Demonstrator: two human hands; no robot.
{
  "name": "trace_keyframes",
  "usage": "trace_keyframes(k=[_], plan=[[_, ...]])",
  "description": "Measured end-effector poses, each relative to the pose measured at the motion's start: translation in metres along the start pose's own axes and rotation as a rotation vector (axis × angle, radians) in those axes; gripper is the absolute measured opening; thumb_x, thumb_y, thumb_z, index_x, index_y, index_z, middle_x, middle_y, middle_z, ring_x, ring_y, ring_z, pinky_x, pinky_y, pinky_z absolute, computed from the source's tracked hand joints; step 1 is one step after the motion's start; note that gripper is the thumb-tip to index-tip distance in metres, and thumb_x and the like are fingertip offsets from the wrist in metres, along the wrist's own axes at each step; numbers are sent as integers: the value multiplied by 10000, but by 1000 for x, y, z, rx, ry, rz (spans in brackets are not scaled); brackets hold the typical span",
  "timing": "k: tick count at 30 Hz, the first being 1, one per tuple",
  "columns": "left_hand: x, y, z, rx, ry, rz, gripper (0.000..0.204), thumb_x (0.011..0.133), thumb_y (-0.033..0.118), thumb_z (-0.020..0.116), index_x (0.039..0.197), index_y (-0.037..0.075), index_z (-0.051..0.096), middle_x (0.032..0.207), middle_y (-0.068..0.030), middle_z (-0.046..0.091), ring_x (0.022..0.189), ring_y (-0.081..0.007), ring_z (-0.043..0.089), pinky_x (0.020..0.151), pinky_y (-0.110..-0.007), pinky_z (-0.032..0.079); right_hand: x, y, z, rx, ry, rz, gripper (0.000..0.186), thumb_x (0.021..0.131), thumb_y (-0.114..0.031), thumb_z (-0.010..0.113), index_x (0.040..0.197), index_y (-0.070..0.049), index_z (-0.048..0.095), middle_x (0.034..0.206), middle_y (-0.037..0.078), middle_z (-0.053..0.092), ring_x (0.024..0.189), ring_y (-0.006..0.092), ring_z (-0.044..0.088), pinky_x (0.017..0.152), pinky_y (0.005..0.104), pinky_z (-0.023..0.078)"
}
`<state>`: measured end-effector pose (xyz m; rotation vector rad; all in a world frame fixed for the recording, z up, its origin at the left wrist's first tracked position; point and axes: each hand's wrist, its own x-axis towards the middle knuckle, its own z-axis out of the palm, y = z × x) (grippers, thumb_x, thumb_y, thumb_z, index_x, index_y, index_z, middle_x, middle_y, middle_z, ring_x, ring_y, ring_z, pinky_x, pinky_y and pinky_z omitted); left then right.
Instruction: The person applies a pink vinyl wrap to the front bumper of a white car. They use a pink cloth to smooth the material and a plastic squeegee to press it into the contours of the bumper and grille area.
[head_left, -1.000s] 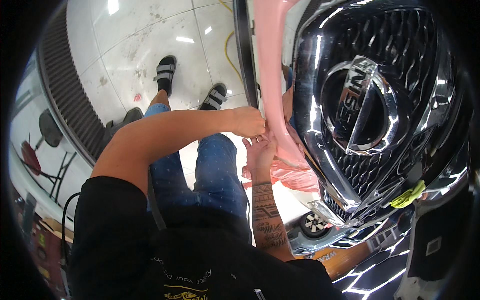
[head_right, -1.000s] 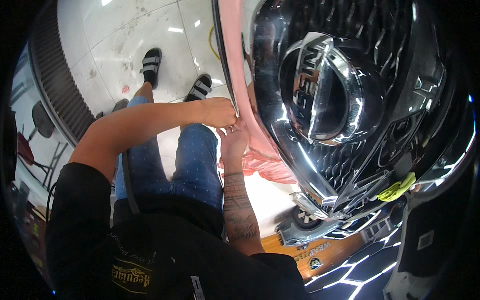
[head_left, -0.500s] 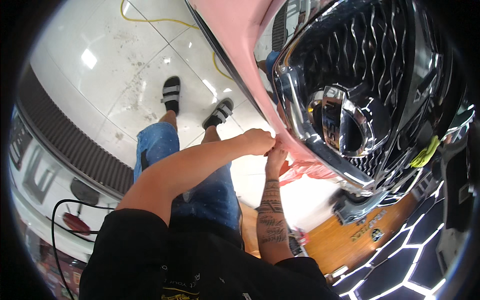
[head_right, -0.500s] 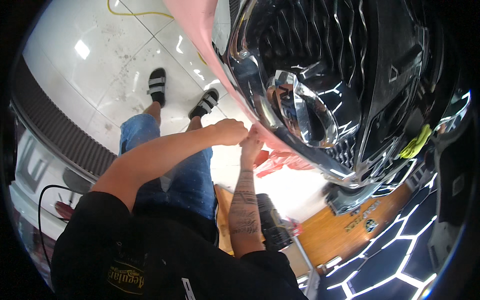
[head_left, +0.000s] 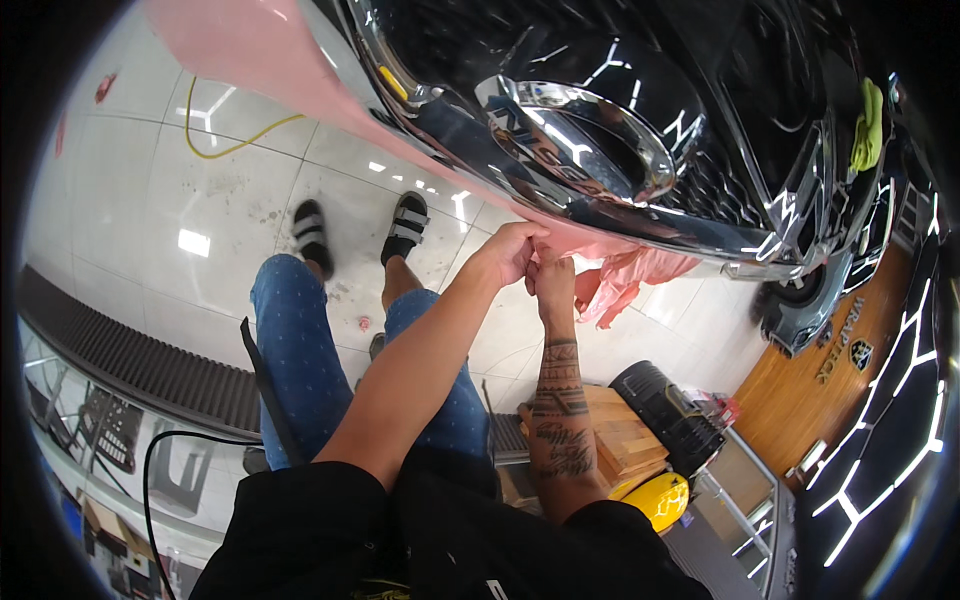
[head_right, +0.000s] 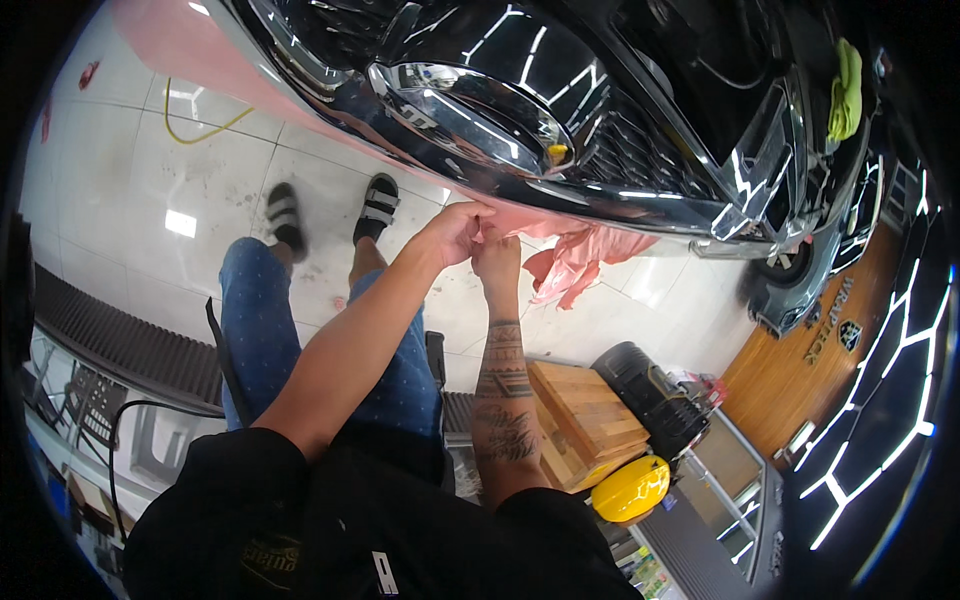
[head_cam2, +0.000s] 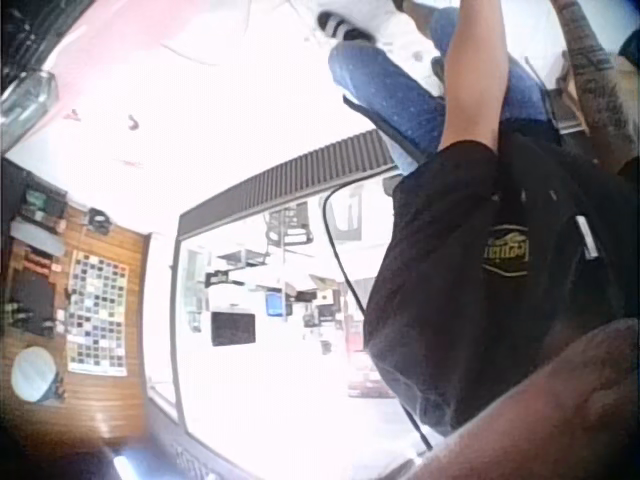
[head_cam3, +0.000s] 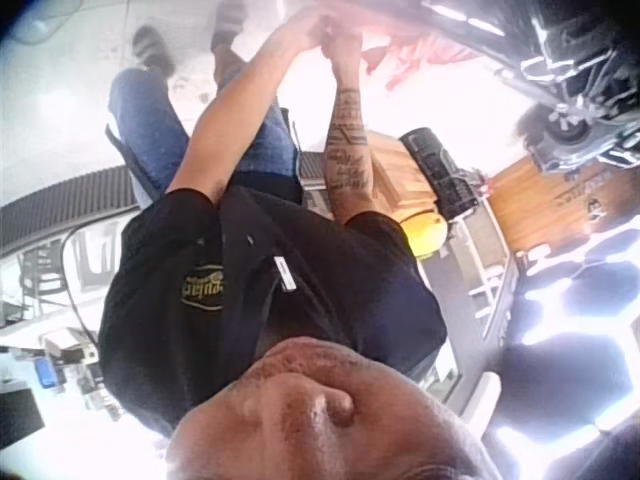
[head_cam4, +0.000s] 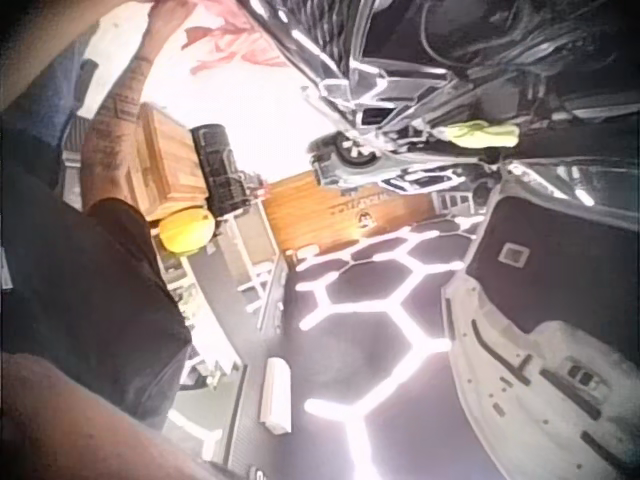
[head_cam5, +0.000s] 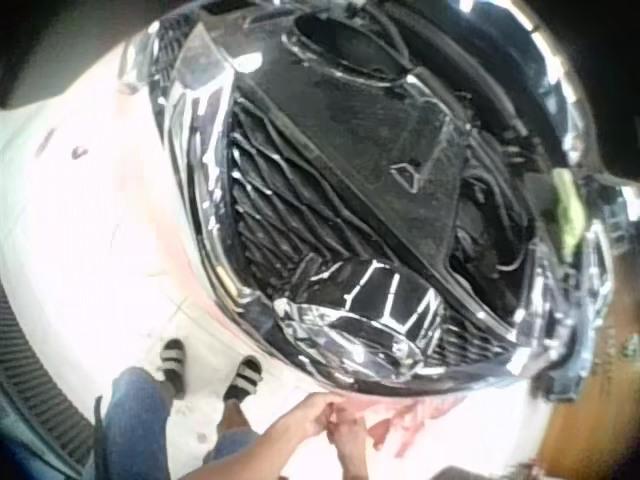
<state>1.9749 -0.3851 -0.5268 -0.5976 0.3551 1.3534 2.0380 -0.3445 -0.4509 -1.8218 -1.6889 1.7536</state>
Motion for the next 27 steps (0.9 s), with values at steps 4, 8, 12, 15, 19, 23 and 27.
trace_keyframes(k=[4,8,12,15,19,23,27], plan=[[-11,-13,22,15,209,71,68,862,83,510,812,52,543,734,-45,548,659,-167,546,625,-313,464,26,60,-38,-691,-66,-594,281,907,-181,402,706,-54,552,530,7,446,387,91,366,352,265,266],[-25,-13,19,-68,97,116,115,887,57,483,782,58,530,662,-28,512,592,-137,504,585,-275,447,18,53,-30,-778,-74,-777,278,909,-165,385,717,-44,545,566,24,479,400,103,392,349,274,281],[-50,-7,31,-61,118,133,142,899,72,487,759,67,514,630,-8,499,595,-124,501,577,-268,436,-6,13,-13,-922,7,-1031,274,910,-151,388,711,-21,524,605,40,502,424,108,417,337,273,294],[-59,-6,30,-63,39,101,155,906,100,496,754,75,514,636,1,504,601,-124,506,584,-270,439,-17,13,-12,-662,-100,-611,271,913,-153,398,714,-11,515,616,42,503,432,106,422,333,269,302],[-70,-6,39,-24,121,137,221,926,221,428,856,41,537,621,-72,560,378,-222,530,256,-344,392,-31,-2,-4,-300,-101,-252,261,923,-176,410,735,-17,496,598,27,478,431,96,410,335,256,300],[-93,1,53,10,131,126,168,920,155,458,793,70,527,662,-39,554,535,-173,526,482,-301,420,-55,-45,15,-57,-11,32,243,922,-182,423,735,-33,470,563,4,433,428,78,381,343,236,271],[-101,3,49,-1,-20,97,187,922,149,463,763,75,527,679,-42,567,608,-165,537,567,-297,430,-62,-51,11,132,-94,149,240,905,-161,444,705,-30,468,559,3,431,430,71,374,355,227,258]])
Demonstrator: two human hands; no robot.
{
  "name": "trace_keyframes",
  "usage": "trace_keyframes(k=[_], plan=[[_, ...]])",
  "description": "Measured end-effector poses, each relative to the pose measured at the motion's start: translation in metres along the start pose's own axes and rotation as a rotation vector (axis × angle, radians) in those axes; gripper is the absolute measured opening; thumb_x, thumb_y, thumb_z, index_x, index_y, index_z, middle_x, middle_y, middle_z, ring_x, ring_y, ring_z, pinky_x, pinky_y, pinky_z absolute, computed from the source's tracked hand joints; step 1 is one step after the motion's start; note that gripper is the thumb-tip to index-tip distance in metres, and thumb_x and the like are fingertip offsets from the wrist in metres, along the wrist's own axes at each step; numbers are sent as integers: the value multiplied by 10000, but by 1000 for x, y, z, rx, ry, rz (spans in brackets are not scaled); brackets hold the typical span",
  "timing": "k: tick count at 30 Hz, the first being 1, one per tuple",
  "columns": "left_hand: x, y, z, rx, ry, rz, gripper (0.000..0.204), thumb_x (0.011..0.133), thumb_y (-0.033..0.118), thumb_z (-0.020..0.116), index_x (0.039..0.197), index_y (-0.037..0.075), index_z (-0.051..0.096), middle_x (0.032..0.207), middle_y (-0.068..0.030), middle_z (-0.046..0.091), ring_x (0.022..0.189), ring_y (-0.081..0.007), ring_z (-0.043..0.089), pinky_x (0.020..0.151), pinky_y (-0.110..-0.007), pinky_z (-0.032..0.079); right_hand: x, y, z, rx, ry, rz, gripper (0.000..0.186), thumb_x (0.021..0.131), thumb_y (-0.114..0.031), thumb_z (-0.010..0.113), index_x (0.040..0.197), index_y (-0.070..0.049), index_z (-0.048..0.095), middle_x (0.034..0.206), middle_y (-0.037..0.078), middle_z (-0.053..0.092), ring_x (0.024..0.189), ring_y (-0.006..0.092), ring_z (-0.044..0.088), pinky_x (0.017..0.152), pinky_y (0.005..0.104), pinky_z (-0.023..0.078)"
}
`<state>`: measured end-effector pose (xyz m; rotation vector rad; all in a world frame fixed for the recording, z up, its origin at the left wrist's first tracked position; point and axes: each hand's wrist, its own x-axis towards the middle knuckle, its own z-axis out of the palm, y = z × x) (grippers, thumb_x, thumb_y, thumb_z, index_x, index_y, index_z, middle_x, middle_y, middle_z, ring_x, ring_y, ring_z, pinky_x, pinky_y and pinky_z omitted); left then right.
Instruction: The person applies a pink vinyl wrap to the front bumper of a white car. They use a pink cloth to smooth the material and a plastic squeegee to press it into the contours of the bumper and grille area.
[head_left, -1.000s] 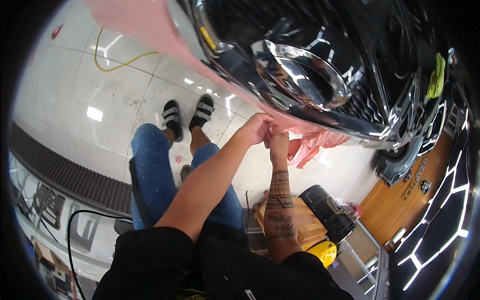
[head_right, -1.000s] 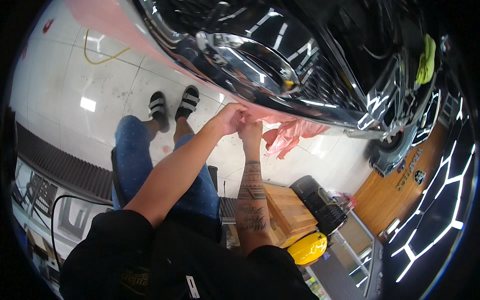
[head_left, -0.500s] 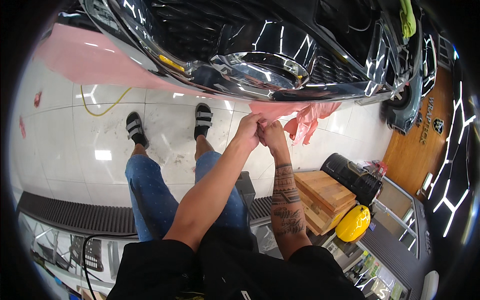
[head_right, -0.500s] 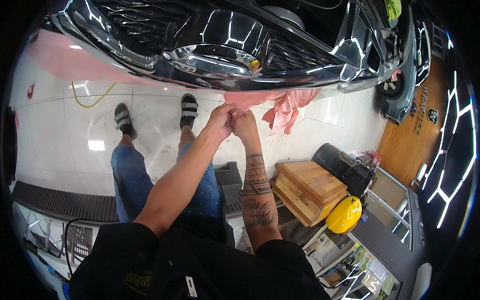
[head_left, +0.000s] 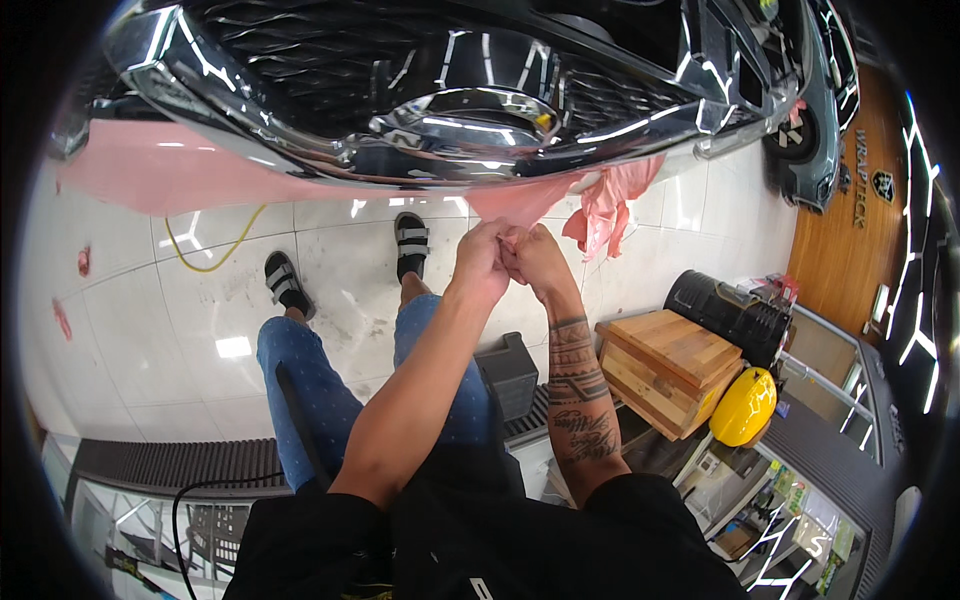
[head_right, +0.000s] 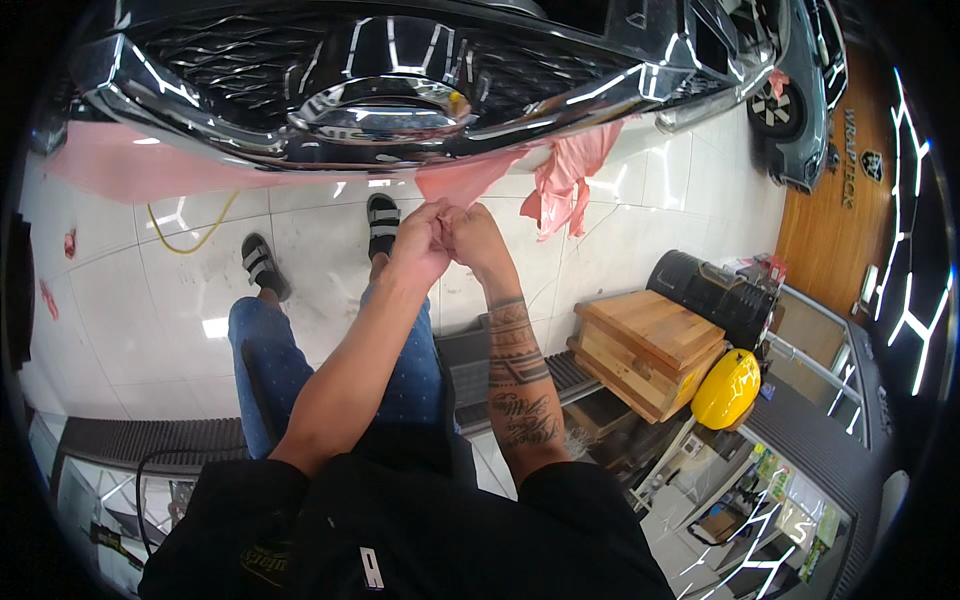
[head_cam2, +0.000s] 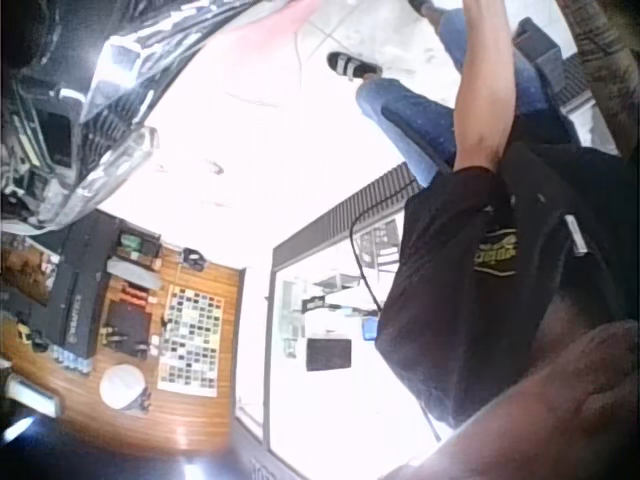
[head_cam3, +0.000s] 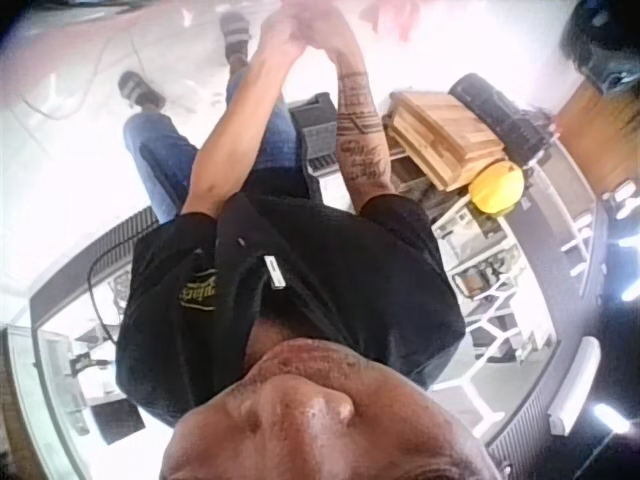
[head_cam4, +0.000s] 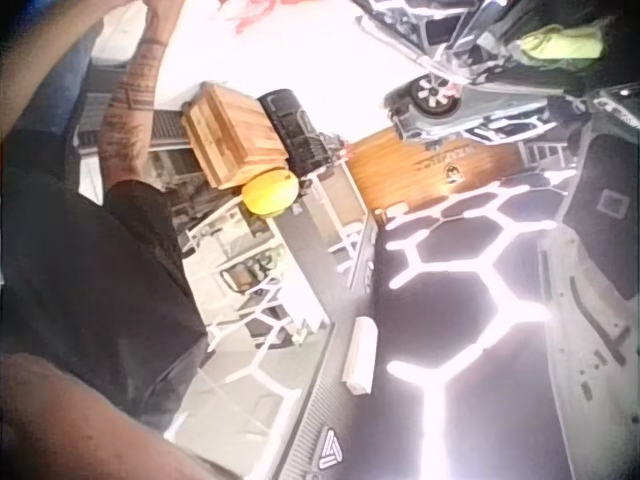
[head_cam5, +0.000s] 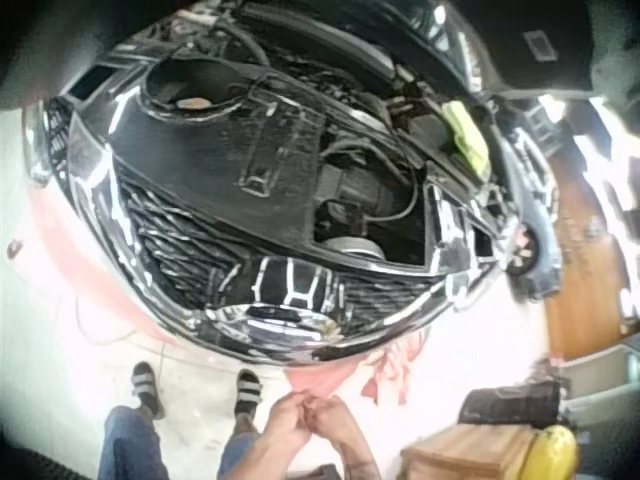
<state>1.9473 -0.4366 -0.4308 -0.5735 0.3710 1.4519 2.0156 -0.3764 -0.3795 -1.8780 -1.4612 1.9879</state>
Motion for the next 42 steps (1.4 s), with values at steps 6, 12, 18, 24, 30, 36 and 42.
trace_keyframes(k=[6,12,18,24,30,36,42], plan=[[-3,-4,-4,116,75,-37,237,936,199,425,772,58,520,667,-68,575,550,-207,552,510,-328,430,-5,4,-9,8,-86,-65,236,859,-138,463,705,19,551,575,54,522,437,125,464,365,274,346],[6,2,-18,267,-58,-16,162,957,202,431,1001,85,534,871,-69,617,769,-214,597,692,-413,466,0,0,-32,-294,-126,-31,489,882,-353,487,679,84,568,574,139,564,497,215,595,427,310,460],[0,-10,21,545,273,-64,168,952,149,471,1110,95,495,1181,-74,553,1030,-188,538,870,-354,395,14,-12,-71,-108,544,-269,595,770,-426,663,934,140,584,657,231,610,675,354,643,645,421,504],[41,1,-29,695,228,-216,352,961,270,355,1243,88,461,1280,-126,499,1162,-263,508,870,-483,456,73,-13,15,244,1202,-452,243,755,-109,574,942,40,618,875,283,612,858,408,602,746,453,467],[10,68,-2,1861,79,-215,369,913,300,480,1157,29,540,1282,-169,508,976,-301,620,722,-452,504,41,-39,22,565,1171,-230,204,776,-81,538,916,-11,669,766,256,611,773,407,609,697,450,466],[-38,65,203,2559,-673,678,230,901,92,508,1095,47,622,947,-130,671,857,-288,650,794,-385,484,52,-24,16,644,1215,-305,186,792,-110,546,879,-11,677,731,258,599,700,405,605,658,439,465],[17,48,279,3012,-1216,1312,520,896,267,552,1378,153,393,1433,-131,328,1324,-335,296,1071,-424,267,47,-17,14,758,1061,-377,197,821,-168,590,899,-8,673,690,236,591,633,355,604,620,395,454]])
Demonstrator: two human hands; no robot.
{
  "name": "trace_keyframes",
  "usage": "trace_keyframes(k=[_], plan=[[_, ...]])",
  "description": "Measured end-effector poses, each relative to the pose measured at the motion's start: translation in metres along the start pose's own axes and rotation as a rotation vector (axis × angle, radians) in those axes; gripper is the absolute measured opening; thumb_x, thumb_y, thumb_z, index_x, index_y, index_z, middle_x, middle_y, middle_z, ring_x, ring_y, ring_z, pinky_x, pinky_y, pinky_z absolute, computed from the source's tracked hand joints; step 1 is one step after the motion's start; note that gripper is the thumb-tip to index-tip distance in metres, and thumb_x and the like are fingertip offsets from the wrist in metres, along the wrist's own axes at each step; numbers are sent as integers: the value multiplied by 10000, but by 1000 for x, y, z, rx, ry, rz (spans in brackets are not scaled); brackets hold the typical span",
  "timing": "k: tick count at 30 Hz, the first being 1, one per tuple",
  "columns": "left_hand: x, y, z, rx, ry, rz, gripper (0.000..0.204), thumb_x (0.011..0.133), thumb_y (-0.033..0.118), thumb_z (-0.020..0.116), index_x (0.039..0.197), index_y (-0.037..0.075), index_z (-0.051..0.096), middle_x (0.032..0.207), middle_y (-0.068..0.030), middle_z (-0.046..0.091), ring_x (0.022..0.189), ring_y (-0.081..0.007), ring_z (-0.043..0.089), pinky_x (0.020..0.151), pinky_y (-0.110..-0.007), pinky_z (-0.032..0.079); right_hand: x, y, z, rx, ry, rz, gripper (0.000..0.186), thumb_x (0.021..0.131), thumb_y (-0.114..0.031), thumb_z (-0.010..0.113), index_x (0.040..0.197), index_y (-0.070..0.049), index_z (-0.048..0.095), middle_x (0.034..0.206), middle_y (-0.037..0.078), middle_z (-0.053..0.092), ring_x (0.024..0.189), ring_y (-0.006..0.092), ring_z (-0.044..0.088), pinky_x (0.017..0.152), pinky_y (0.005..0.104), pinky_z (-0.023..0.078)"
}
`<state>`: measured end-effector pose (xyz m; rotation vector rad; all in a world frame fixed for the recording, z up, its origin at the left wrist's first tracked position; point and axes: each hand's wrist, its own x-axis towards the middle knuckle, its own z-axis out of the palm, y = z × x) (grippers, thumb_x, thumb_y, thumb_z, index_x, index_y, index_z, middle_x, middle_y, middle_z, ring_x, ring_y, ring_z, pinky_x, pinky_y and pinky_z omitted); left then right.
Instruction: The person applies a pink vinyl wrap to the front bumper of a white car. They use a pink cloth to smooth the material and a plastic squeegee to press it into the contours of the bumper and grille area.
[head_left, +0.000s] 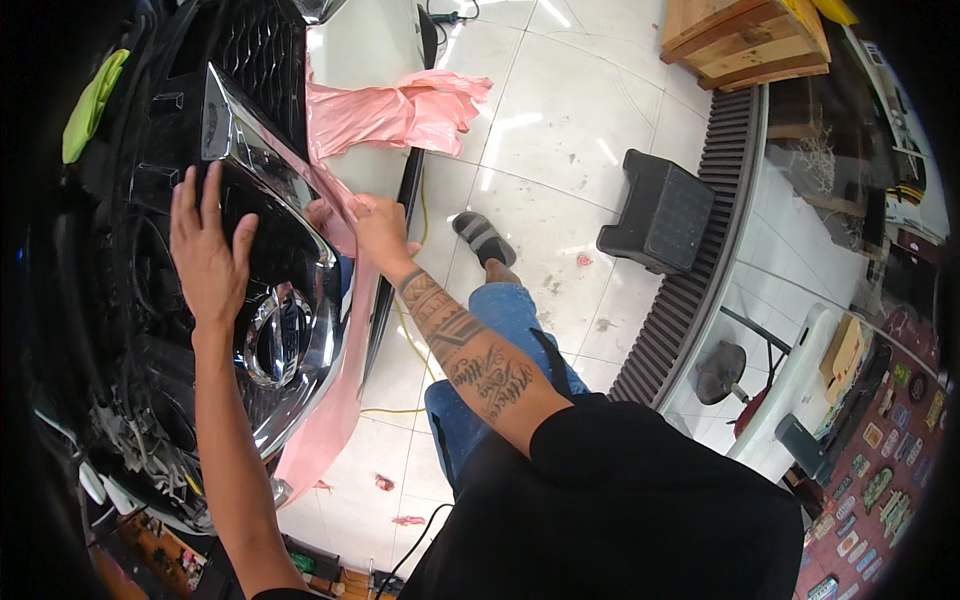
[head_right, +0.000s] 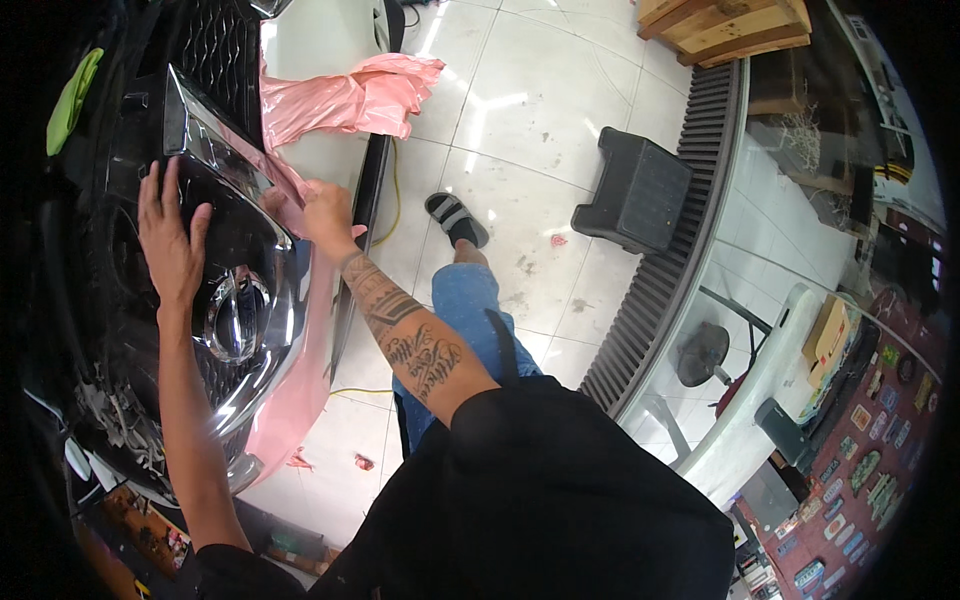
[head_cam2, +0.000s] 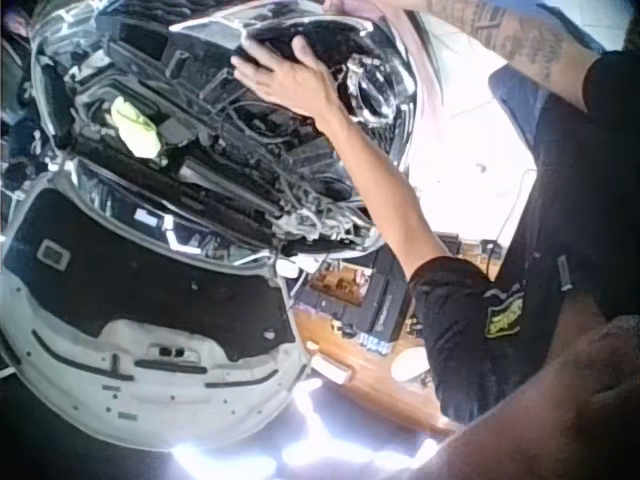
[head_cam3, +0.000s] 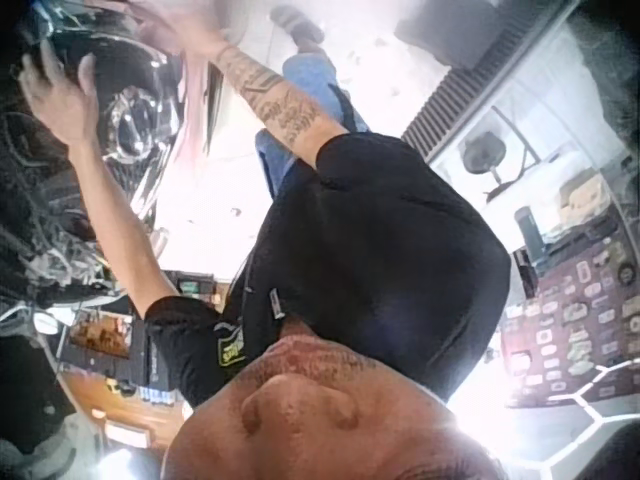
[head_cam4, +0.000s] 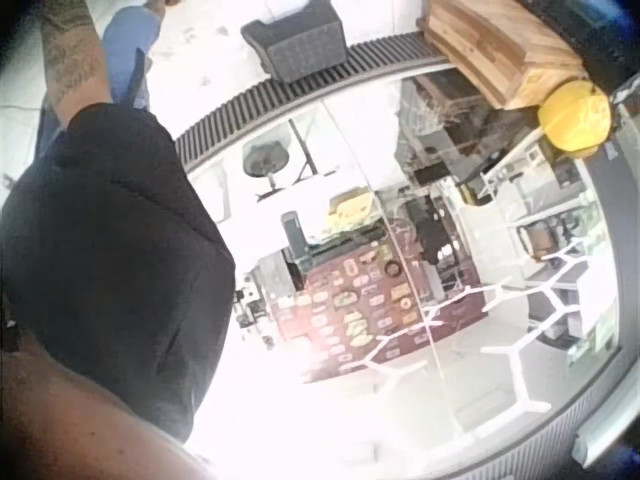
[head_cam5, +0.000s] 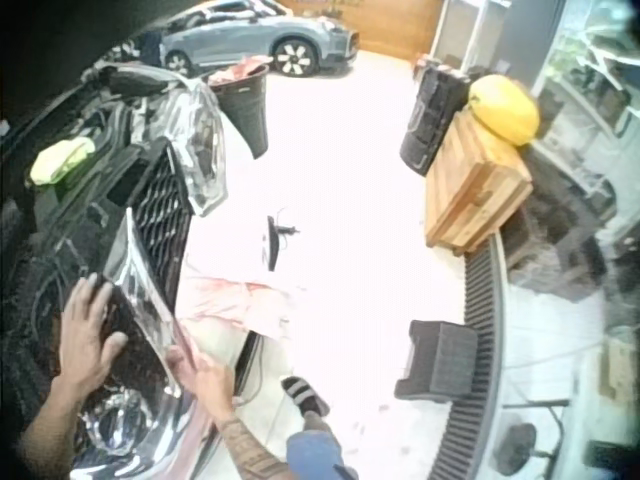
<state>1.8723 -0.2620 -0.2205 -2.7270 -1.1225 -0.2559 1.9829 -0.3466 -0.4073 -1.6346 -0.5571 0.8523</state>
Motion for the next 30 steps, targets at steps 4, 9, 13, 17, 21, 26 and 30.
trace_keyframes(k=[4,9,13,17,21,26,30], plan=[[-2,-22,2,34,-125,89,550,885,127,560,1397,206,376,1479,-107,262,1357,-326,252,1092,-425,248,0,-2,-8,-7,-76,136,235,857,-223,600,922,-9,670,658,221,584,595,317,587,618,378,449],[4,-25,8,17,-73,31,558,869,64,563,1377,239,414,1467,-73,308,1358,-285,280,1087,-423,261,2,-2,-10,104,-63,170,254,862,-210,601,910,34,656,661,184,611,597,225,570,624,350,441],[5,-26,8,29,-72,25,556,862,69,572,1368,246,427,1461,-79,313,1340,-300,305,1074,-426,278,2,-4,-15,140,-143,266,255,871,-188,593,909,59,649,663,136,612,618,155,536,627,314,437],[6,-26,9,20,-76,17,552,875,62,556,1377,238,412,1469,-69,303,1357,-287,281,1084,-427,270,2,-12,-20,177,-166,302,250,880,-187,588,899,54,652,643,101,594,611,137,512,613,306,431],[8,-27,9,20,-65,27,541,881,70,549,1376,236,412,1468,-69,303,1355,-288,285,1081,-430,276,1,-15,-20,233,-136,280,256,886,-196,586,859,52,644,608,65,541,590,130,490,587,307,417],[6,-30,9,50,-95,4,528,888,83,541,1378,224,409,1464,-78,308,1353,-295,286,1080,-428,273,-5,-27,-33,175,-252,397,261,900,-213,569,884,38,638,587,42,493,564,105,475,540,301,391],[10,-25,8,39,-93,13,534,878,69,548,1376,211,414,1463,-87,310,1350,-302,291,1077,-426,273,-4,-15,-26,188,-231,284,265,918,-235,548,923,13,639,582,14,493,527,79,447,473,295,359]])
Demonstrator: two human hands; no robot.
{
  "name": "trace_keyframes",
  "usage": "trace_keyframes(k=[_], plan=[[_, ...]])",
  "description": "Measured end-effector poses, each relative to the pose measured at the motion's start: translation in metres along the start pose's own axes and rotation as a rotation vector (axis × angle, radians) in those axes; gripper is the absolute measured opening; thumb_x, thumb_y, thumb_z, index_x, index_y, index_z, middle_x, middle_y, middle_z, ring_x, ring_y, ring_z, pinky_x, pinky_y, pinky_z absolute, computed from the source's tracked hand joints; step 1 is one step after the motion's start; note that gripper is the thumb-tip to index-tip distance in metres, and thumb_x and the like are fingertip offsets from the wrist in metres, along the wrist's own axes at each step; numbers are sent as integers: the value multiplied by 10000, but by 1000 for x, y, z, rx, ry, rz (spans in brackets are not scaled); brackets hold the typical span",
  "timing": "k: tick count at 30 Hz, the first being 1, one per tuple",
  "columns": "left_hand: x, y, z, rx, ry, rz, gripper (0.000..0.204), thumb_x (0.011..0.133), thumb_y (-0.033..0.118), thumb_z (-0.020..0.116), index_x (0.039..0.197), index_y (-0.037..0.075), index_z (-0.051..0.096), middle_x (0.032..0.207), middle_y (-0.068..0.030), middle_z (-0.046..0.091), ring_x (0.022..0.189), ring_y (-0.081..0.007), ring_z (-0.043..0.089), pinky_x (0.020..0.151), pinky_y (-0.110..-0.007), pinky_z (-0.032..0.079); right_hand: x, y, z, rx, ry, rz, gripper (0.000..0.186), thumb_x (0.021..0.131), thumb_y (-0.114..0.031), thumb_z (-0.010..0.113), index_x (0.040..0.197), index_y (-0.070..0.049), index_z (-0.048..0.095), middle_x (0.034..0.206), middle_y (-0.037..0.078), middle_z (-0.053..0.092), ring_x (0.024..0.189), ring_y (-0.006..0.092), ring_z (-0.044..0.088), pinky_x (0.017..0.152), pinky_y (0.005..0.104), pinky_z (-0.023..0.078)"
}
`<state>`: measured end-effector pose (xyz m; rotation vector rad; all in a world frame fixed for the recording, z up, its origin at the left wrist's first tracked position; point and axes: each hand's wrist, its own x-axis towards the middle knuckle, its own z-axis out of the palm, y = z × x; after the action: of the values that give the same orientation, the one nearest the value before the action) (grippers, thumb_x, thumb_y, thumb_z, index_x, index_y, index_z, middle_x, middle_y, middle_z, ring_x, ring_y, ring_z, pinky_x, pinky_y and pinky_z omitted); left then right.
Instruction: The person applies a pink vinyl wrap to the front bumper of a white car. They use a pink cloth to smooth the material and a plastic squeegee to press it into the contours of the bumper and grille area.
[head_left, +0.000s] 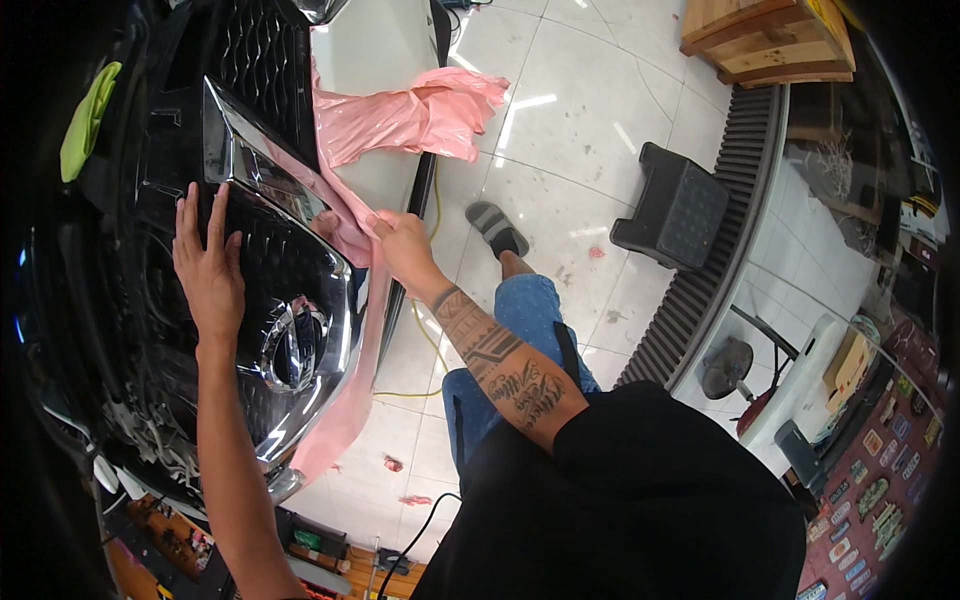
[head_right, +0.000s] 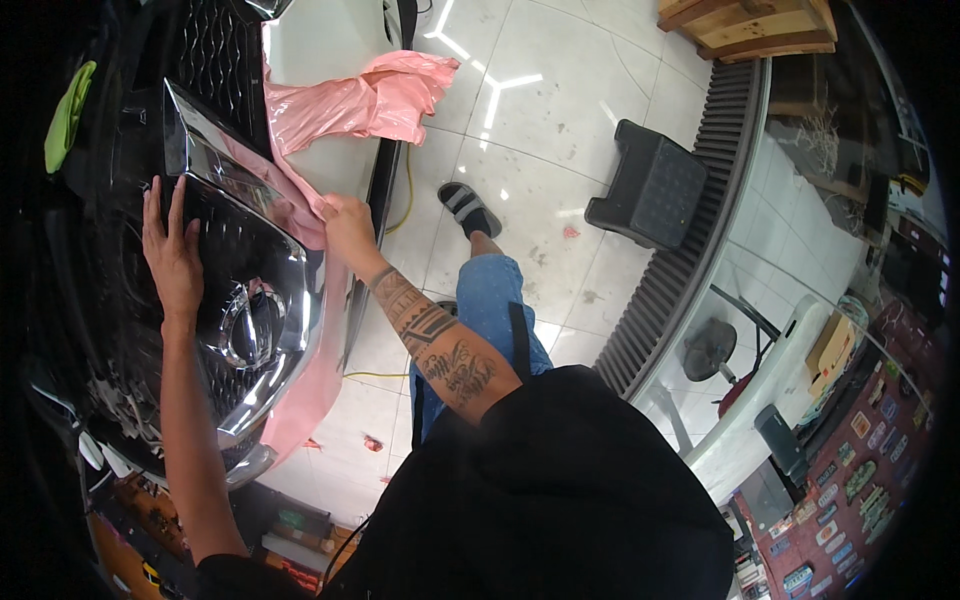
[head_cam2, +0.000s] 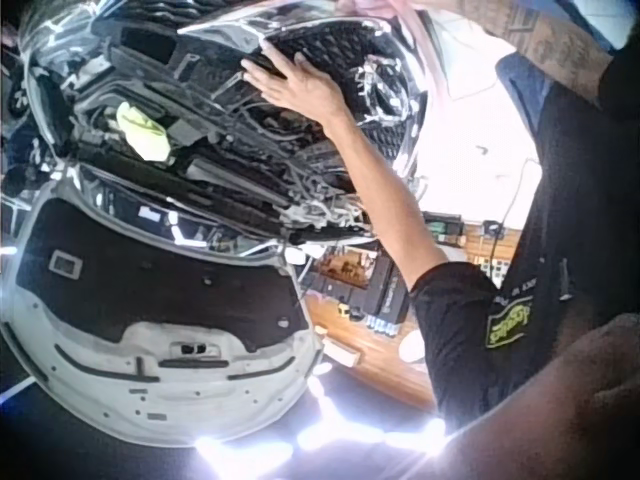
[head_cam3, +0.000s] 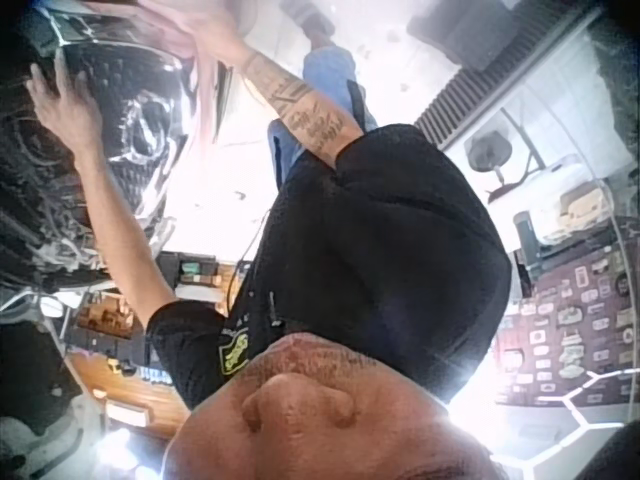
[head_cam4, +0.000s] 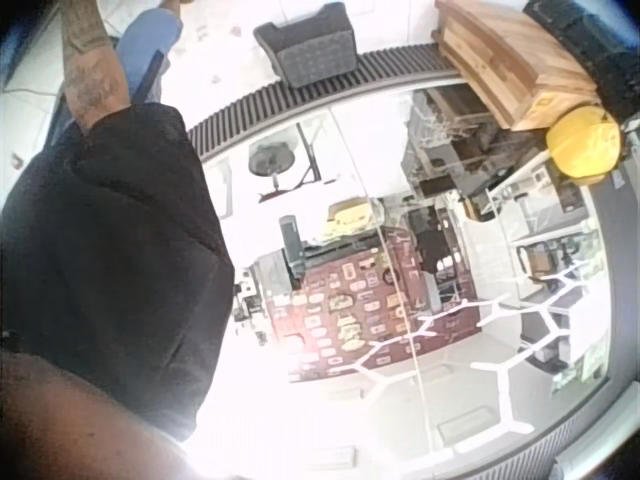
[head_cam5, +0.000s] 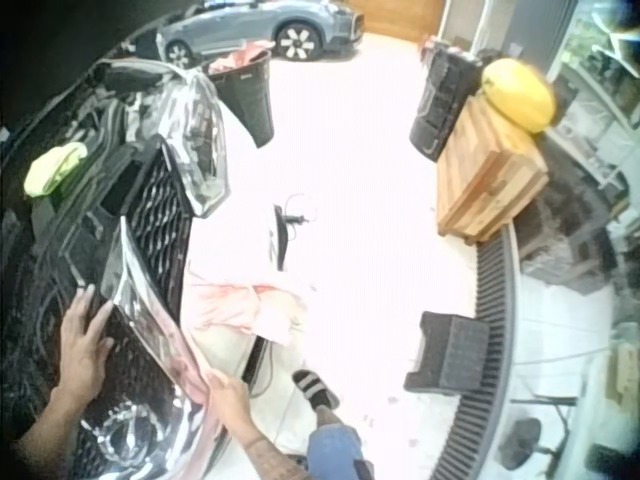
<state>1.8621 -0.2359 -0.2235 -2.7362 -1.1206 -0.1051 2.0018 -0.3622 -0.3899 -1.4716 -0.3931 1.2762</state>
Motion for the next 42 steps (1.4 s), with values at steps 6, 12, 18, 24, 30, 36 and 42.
trace_keyframes(k=[6,12,18,24,30,36,42], plan=[[-10,2,0,-71,31,-13,543,865,57,555,1367,218,422,1461,-79,312,1347,-305,288,1075,-425,279,26,26,-20,35,-131,-6,243,912,-193,557,910,39,629,648,11,552,585,97,499,570,269,433],[-10,-2,9,-81,115,72,538,873,56,541,1370,212,407,1447,-100,326,1330,-324,311,1067,-425,303,44,44,-39,-391,275,-351,795,705,-319,766,1289,49,371,1255,243,465,997,249,578,835,330,466],[-10,-12,18,-86,177,149,537,888,81,529,1383,225,380,1442,-127,322,1316,-356,315,1068,-435,298,29,73,-29,42,-77,-226,1133,627,-345,790,1407,107,105,1442,289,219,1343,329,267,1085,332,256],[-17,-13,16,-92,125,146,546,895,100,527,1402,204,353,1460,-143,283,1338,-352,269,1083,-436,257,-4,91,-5,-137,-195,-408,1139,629,-323,780,1401,125,73,1492,281,61,1400,327,120,1130,319,157],[-16,-2,13,-63,90,134,536,898,92,516,1400,186,354,1454,-141,288,1334,-347,272,1087,-447,243,-25,125,-16,-385,33,-486,970,643,-256,803,1396,25,260,1487,218,172,1293,354,356,1031,358,371],[-12,0,12,-19,79,135,524,904,110,521,1398,180,362,1460,-142,273,1337,-356,263,1084,-451,244,-13,128,16,-133,309,-511,520,823,-68,610,1315,-25,446,1359,192,433,1144,307,541,942,320,447],[-10,1,13,-18,62,139,512,909,112,515,1395,169,365,1456,-151,277,1335,-358,265,1081,-448,246,-12,122,44,158,544,-242,237,855,-44,539,1074,5,616,972,171,642,869,277,621,766,325,464]])
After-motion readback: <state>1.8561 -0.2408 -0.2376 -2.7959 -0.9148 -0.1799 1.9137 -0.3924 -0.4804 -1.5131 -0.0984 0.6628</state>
